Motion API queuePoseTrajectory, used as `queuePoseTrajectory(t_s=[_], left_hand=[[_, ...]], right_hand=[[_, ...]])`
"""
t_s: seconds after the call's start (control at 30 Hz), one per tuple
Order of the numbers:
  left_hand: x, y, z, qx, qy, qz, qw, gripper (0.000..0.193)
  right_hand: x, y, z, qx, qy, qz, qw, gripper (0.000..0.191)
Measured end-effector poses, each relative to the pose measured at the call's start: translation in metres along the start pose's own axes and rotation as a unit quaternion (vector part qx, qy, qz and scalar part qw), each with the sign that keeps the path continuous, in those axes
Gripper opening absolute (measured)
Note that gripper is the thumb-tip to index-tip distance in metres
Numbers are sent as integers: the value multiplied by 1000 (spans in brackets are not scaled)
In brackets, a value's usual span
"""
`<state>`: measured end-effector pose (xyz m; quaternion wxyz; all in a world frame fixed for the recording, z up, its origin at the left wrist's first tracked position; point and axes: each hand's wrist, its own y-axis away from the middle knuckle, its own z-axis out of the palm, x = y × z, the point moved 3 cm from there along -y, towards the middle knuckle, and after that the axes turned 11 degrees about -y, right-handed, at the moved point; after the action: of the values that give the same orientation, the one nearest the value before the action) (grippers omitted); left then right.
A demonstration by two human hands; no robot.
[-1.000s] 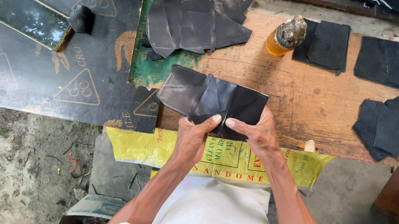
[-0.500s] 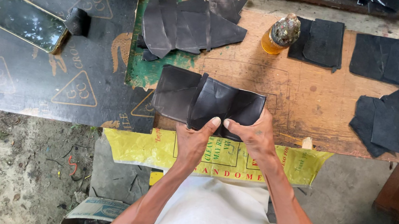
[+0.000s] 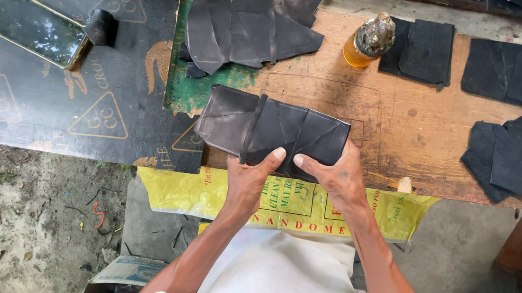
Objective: The person aligns and folds black leather pieces on a wooden workbench, then stacks them with other finished pieces. The person handles the leather by hand, repeatedly folding and stacking the items.
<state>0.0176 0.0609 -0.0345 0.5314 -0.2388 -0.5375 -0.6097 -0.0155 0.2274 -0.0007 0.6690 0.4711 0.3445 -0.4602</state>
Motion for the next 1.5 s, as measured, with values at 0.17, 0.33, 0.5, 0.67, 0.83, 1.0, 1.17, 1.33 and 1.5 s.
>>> queuePoseTrajectory(t_s=[0.17, 0.33, 0.5, 0.67, 0.83, 1.0, 1.17, 1.33, 1.5], left_hand=[[1, 4, 3, -6, -1, 16, 1000, 37], [4, 6, 3, 32, -63, 40, 997, 35], [3, 7, 15, 31, -123, 71, 989, 33], [-1, 11, 44, 37, -114, 112, 987, 35], [-2, 12, 59, -66, -210, 33, 975, 28], [21, -12, 22, -193, -429, -4, 883, 32], [72, -74, -17, 16, -495, 179, 850, 36], [119, -149, 6, 64, -618, 401, 673, 62], [138, -192, 52, -54, -778, 328, 534, 92]], right_hand=[[7, -4, 5, -2, -101, 12, 995, 54], [6, -2, 7, 75, 118, -11, 990, 44], [-9, 8, -2, 13, 99, -12, 995, 47], [-9, 27, -21, 55, 100, -27, 993, 42], [0, 35, -60, 73, -40, -23, 996, 50], [1, 36, -114, 122, -10, -28, 992, 53], [13, 35, -135, 137, -37, 2, 990, 53], [19, 33, -134, 141, -34, 1, 989, 54], [17, 25, -134, 132, -24, 13, 991, 55]])
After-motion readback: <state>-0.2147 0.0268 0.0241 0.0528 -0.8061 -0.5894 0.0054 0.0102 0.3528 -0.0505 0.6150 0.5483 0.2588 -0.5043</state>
